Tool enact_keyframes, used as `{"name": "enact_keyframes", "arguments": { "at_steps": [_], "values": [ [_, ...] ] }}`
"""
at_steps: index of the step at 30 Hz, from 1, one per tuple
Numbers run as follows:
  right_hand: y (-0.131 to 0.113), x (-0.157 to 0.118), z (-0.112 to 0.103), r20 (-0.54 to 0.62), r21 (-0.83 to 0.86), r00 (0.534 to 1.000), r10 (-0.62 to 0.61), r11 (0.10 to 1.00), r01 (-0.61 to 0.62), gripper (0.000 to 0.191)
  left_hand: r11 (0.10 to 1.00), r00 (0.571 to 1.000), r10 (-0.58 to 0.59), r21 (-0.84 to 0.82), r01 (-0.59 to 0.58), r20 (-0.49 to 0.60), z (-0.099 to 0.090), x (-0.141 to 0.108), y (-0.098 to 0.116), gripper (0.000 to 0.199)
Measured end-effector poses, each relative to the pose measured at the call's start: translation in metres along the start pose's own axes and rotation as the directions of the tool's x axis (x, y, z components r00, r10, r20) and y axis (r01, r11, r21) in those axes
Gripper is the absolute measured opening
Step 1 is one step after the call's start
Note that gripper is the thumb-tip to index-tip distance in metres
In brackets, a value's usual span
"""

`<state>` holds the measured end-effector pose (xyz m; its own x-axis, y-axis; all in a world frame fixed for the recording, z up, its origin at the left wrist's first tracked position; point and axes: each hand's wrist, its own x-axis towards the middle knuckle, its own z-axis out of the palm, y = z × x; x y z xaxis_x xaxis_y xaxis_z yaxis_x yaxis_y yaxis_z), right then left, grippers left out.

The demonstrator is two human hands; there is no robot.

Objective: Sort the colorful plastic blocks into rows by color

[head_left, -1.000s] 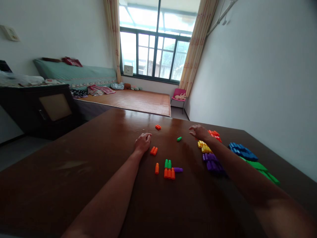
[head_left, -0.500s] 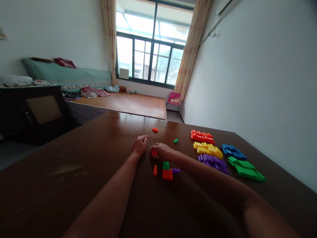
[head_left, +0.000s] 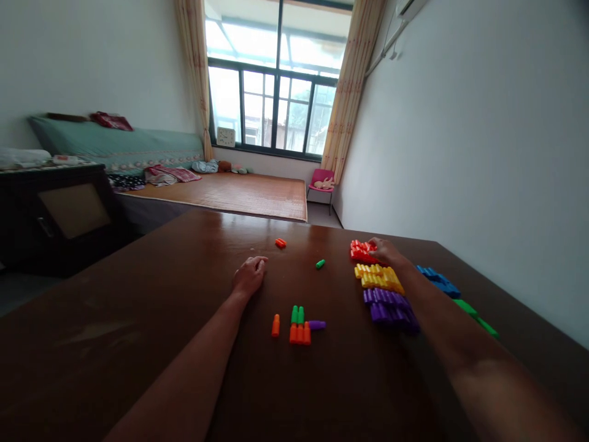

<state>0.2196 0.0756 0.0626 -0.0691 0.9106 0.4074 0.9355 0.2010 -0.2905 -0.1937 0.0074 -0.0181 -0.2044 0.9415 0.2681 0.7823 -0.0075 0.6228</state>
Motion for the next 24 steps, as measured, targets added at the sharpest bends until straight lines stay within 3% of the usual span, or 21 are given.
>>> {"name": "enact_keyframes", "arguments": {
  "at_steps": [8,13,15,18,20,22,24],
  "values": [
    [-0.014,0.009,-0.002,0.094,-0.035,0.996,-0.001,0.999,0.004,0.033,1.0,1.0,0.015,-0.018,-0.015,-0.011,0.002,0.0,-0.001,0.033],
    [-0.06,-0.007,0.005,0.215,0.031,0.968,-0.129,0.992,0.125,0.019,0.999,1.0,-0.001,-0.033,0.001,-0.02,0.002,-0.001,0.0,0.033],
    [-0.094,-0.031,0.007,0.316,0.173,0.896,-0.313,0.947,0.27,0.017,0.999,1.0,0.0,-0.042,-0.001,-0.021,0.001,-0.001,0.002,0.032],
    [-0.143,-0.081,0.005,0.433,0.434,0.662,-0.612,0.785,0.442,0.023,0.998,1.0,0.008,-0.054,-0.008,-0.016,0.0,-0.002,0.003,0.032],
    [-0.166,-0.111,0.004,0.471,0.459,0.56,-0.681,0.732,0.504,0.031,0.998,1.0,0.012,-0.061,-0.013,-0.013,0.0,-0.003,0.004,0.032],
    [-0.176,-0.132,0.004,0.496,0.407,0.527,-0.69,0.721,0.561,0.04,0.997,1.0,0.017,-0.071,-0.018,-0.015,0.0,-0.002,0.003,0.032],
    [-0.177,-0.143,0.007,0.497,0.346,0.54,-0.68,0.725,0.596,0.041,0.996,0.999,0.021,-0.084,-0.023,-0.024,0.001,-0.001,0.002,0.032]
  ]
}}
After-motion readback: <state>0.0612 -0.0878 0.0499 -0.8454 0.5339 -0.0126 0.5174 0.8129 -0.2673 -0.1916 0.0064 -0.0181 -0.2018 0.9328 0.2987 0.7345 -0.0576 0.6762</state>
